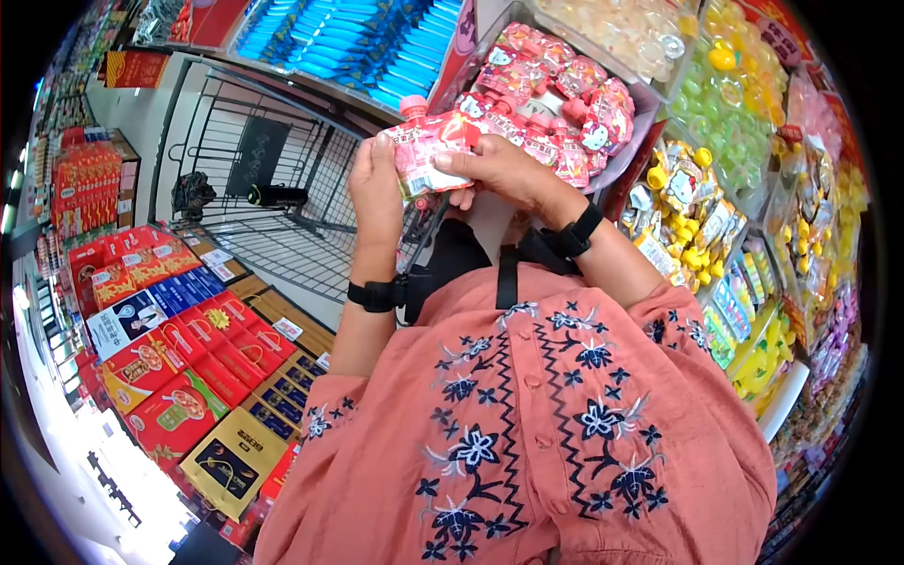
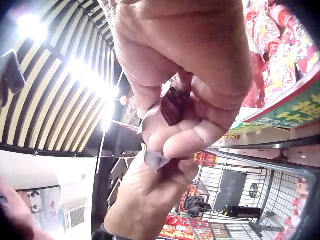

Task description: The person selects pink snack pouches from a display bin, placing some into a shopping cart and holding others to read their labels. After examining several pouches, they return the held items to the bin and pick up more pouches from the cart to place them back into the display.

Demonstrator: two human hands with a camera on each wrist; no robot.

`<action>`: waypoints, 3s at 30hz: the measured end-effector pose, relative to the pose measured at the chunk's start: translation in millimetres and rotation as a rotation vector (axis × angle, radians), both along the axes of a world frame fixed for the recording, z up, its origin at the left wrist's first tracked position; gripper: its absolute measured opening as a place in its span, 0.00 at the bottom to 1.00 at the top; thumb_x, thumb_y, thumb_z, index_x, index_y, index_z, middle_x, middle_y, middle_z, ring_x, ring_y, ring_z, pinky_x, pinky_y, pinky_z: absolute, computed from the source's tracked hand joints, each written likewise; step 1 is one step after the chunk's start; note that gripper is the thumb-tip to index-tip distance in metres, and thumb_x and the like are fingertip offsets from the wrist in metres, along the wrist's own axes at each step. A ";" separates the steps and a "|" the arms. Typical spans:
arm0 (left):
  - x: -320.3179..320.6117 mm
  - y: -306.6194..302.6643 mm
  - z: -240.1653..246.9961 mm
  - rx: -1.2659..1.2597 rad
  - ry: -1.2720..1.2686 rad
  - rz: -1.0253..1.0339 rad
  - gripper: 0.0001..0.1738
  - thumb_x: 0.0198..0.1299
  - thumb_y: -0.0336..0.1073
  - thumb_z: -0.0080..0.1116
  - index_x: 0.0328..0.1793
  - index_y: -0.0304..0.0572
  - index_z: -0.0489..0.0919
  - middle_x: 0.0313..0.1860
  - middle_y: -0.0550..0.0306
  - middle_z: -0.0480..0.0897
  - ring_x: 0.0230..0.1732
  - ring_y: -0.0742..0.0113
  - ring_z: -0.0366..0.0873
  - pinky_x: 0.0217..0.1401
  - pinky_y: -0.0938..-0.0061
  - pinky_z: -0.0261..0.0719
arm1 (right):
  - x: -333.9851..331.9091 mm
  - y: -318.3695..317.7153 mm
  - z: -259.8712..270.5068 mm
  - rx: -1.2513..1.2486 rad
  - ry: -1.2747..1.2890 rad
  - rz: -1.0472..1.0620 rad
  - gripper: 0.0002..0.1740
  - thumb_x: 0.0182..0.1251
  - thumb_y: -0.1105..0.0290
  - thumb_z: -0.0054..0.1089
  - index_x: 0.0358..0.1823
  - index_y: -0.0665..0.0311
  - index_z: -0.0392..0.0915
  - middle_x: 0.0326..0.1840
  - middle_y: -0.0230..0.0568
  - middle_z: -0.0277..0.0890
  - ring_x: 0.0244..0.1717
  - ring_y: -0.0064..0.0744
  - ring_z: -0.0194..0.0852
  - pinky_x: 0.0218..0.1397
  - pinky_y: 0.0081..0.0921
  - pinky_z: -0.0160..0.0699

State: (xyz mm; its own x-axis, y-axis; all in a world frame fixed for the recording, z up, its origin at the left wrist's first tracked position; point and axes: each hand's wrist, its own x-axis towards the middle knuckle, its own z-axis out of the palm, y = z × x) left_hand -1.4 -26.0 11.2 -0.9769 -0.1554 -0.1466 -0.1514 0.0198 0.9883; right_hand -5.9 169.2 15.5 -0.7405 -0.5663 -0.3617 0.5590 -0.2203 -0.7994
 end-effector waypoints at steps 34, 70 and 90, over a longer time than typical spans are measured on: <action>3.4 1.3 14.7 -0.502 0.221 -0.023 0.22 0.79 0.48 0.45 0.37 0.38 0.74 0.26 0.62 0.74 0.23 0.78 0.69 0.20 0.78 0.67 | 1.9 26.1 20.3 0.120 0.294 -0.078 0.17 0.79 0.56 0.54 0.37 0.62 0.75 0.27 0.27 0.74 0.27 0.17 0.74 0.32 0.17 0.69; -113.5 145.7 -41.1 0.147 -0.340 -0.639 0.23 0.72 0.51 0.58 0.60 0.40 0.77 0.49 0.57 0.85 0.45 0.67 0.85 0.44 0.72 0.89 | 28.6 118.1 -38.3 1.010 0.746 -0.629 0.09 0.71 0.67 0.57 0.40 0.66 0.77 0.37 0.52 0.78 0.39 0.52 0.79 0.43 0.41 0.77; -129.0 170.4 -53.9 -1.067 0.185 -0.648 0.31 0.61 0.48 0.69 0.60 0.32 0.74 0.52 0.34 0.80 0.51 0.40 0.82 0.51 0.55 0.81 | 35.1 134.9 -60.2 0.989 0.564 -0.594 0.12 0.71 0.65 0.56 0.41 0.68 0.78 0.34 0.54 0.80 0.36 0.53 0.80 0.40 0.40 0.77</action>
State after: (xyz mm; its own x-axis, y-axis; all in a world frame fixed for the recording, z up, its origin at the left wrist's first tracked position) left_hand -130.4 144.4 -42.7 -0.9106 0.4018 -0.0970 0.3228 0.8378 0.4403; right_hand 29.3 304.1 -44.6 -0.9730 0.2305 0.0073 0.1124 0.5016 -0.8577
